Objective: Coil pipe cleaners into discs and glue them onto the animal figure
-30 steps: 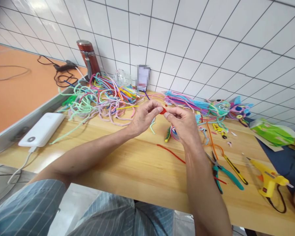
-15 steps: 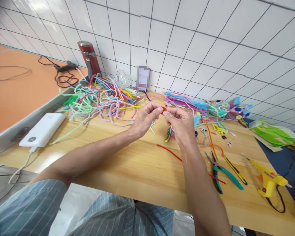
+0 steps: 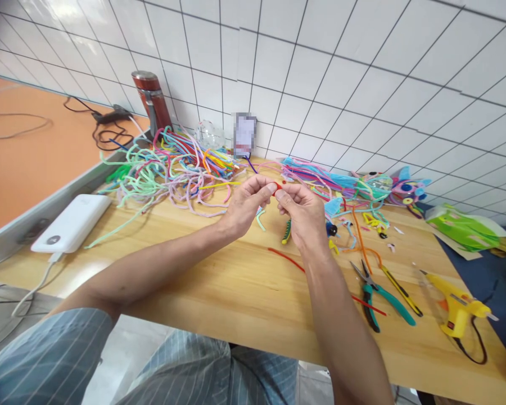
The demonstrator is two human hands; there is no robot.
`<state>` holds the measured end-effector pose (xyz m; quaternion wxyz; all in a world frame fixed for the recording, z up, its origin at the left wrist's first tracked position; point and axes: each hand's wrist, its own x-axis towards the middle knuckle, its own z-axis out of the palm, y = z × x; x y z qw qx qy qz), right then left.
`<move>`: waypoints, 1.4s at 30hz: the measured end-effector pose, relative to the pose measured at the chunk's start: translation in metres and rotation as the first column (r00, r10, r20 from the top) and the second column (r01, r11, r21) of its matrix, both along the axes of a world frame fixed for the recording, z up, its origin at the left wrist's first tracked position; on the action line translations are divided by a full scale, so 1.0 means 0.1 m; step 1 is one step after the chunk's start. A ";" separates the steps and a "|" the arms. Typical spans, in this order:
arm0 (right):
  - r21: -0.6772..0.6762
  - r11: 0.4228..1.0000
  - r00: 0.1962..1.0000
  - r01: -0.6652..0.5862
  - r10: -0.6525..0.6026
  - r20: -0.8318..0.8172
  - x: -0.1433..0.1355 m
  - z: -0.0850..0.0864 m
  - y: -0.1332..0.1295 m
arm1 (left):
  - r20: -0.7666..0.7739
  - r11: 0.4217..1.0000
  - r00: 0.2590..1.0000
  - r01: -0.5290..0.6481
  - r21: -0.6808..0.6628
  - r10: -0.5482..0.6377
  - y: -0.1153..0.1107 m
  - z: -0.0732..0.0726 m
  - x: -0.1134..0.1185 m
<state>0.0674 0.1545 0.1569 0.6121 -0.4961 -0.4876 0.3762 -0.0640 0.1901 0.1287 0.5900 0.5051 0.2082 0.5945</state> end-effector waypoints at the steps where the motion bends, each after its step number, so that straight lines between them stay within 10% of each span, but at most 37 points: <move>1: -0.004 1.000 1.000 -0.005 0.005 -0.017 -0.01 -0.01 0.00 | 0.022 0.999 1.000 0.013 -0.030 -0.013 -0.01 -0.01 0.01; 7: 0.028 0.999 1.000 -0.015 0.014 0.025 0.04 0.02 -0.02 | 0.097 0.978 0.986 0.151 -0.144 -0.138 0.01 -0.04 0.03; 14: 0.080 0.996 0.933 0.025 -0.052 0.355 0.23 0.10 -0.07 | -0.076 0.976 0.974 0.216 0.042 -0.212 0.08 0.14 -0.10; 22: 0.267 0.945 0.947 0.189 -0.248 0.206 -0.14 -0.10 -0.07 | 0.001 0.998 1.000 0.005 -0.059 -0.005 -0.06 0.05 0.01; 33: 0.338 0.899 0.927 0.280 -0.344 0.146 -0.15 -0.29 -0.19 | 0.129 0.955 0.990 0.093 -0.283 -0.059 -0.27 0.00 0.12; 42: 0.289 0.931 0.861 0.224 -0.328 0.389 0.20 -0.29 -0.42 | -0.111 0.986 0.984 0.127 -0.107 -0.138 -0.27 -0.07 0.14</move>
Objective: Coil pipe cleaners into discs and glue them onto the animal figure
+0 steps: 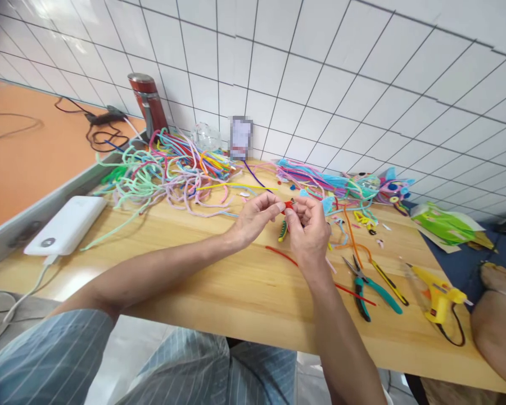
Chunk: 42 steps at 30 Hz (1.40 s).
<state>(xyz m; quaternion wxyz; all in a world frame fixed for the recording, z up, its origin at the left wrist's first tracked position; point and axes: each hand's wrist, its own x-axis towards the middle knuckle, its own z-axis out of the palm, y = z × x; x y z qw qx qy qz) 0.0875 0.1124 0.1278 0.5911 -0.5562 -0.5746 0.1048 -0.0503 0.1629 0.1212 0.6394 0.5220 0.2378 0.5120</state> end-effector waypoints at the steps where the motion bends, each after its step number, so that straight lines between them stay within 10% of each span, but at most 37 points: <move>1: -0.014 1.000 0.999 -0.004 0.005 0.036 0.04 0.01 -0.02 | -0.012 0.999 1.000 0.004 0.036 -0.004 0.01 -0.01 0.00; 7: -0.079 0.996 0.997 -0.041 0.046 0.063 0.15 -0.01 -0.05 | -0.038 0.990 0.999 0.014 0.141 -0.009 0.04 -0.07 0.00; 21: 0.099 0.995 0.961 -0.035 0.060 -0.270 -0.16 -0.23 -0.08 | 0.095 0.995 0.995 0.034 -0.095 -0.025 -0.13 -0.08 0.04; 42: 0.024 0.999 0.996 -0.045 0.043 0.084 0.16 -0.16 -0.12 | -0.135 0.956 0.990 0.083 0.283 -0.047 0.06 -0.12 -0.05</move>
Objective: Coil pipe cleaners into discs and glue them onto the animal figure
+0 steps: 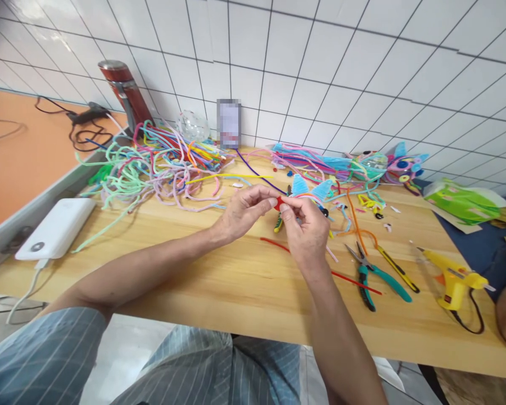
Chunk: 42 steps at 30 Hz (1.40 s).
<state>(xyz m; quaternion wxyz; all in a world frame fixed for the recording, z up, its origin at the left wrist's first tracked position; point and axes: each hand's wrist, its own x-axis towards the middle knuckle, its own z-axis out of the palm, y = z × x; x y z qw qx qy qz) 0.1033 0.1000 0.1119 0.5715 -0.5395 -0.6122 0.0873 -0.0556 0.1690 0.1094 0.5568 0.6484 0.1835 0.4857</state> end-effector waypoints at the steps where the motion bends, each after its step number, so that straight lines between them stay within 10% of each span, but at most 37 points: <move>1: -0.011 1.000 1.000 -0.001 0.001 0.008 0.01 0.00 0.00 | -0.012 1.000 1.000 -0.003 0.005 0.004 0.00 0.00 0.00; 18: -0.152 0.984 0.991 -0.096 0.081 -0.103 0.07 0.11 0.00 | -0.227 0.991 0.974 0.032 0.126 -0.002 0.07 0.17 -0.11; 42: -0.099 0.988 0.965 -0.117 0.137 0.223 0.14 0.14 0.00 | -0.301 0.983 0.952 0.107 0.149 -0.058 0.14 0.21 -0.14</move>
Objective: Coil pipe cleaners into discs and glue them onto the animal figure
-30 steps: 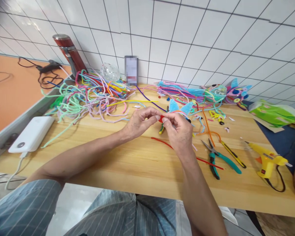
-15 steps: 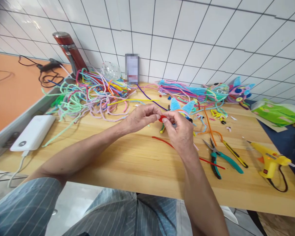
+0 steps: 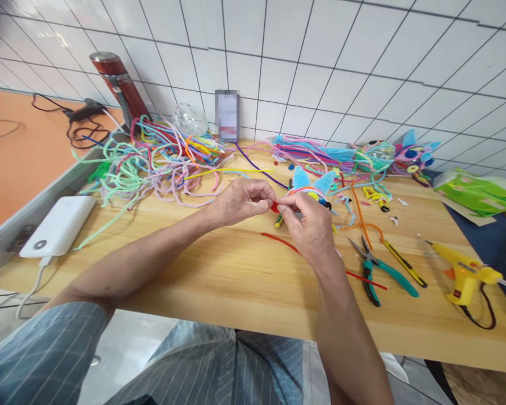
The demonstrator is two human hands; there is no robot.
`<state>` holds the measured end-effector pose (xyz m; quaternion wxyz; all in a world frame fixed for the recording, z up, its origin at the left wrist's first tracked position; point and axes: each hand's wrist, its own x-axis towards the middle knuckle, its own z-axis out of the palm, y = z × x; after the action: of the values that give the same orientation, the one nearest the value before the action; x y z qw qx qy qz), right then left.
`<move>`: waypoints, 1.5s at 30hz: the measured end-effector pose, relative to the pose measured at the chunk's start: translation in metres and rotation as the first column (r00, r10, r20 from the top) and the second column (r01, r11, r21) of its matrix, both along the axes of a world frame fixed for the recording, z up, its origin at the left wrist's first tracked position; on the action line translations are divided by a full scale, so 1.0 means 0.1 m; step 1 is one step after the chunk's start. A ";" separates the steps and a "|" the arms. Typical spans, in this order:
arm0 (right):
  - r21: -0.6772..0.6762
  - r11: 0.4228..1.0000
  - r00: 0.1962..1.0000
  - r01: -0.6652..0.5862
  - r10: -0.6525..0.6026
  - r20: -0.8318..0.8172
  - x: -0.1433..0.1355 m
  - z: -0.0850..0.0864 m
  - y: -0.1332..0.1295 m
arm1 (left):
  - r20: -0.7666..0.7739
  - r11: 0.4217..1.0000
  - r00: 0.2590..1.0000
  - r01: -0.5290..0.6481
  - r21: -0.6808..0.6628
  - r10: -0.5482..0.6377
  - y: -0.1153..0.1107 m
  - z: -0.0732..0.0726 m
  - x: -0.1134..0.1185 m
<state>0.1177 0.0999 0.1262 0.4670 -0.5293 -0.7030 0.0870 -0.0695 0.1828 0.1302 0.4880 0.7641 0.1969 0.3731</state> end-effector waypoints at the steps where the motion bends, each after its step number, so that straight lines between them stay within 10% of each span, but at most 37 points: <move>1: -0.002 1.000 1.000 0.000 0.000 0.005 0.00 0.00 0.00 | 0.002 1.000 1.000 0.007 -0.015 -0.007 0.01 0.00 0.00; 24: -0.109 0.994 0.952 0.014 -0.047 -0.303 -0.01 -0.07 0.01 | 0.113 0.876 0.991 0.116 -0.469 -0.070 0.04 -0.11 0.05; 45: -0.009 0.999 0.934 0.041 -0.041 -0.354 -0.12 -0.06 -0.01 | 0.239 0.907 0.971 0.109 -0.406 -0.010 -0.09 -0.16 0.11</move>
<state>0.1060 0.0988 0.1199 0.5870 -0.5200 -0.5963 0.1717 -0.0580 0.1740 0.1138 0.6703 0.5995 0.1902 0.3938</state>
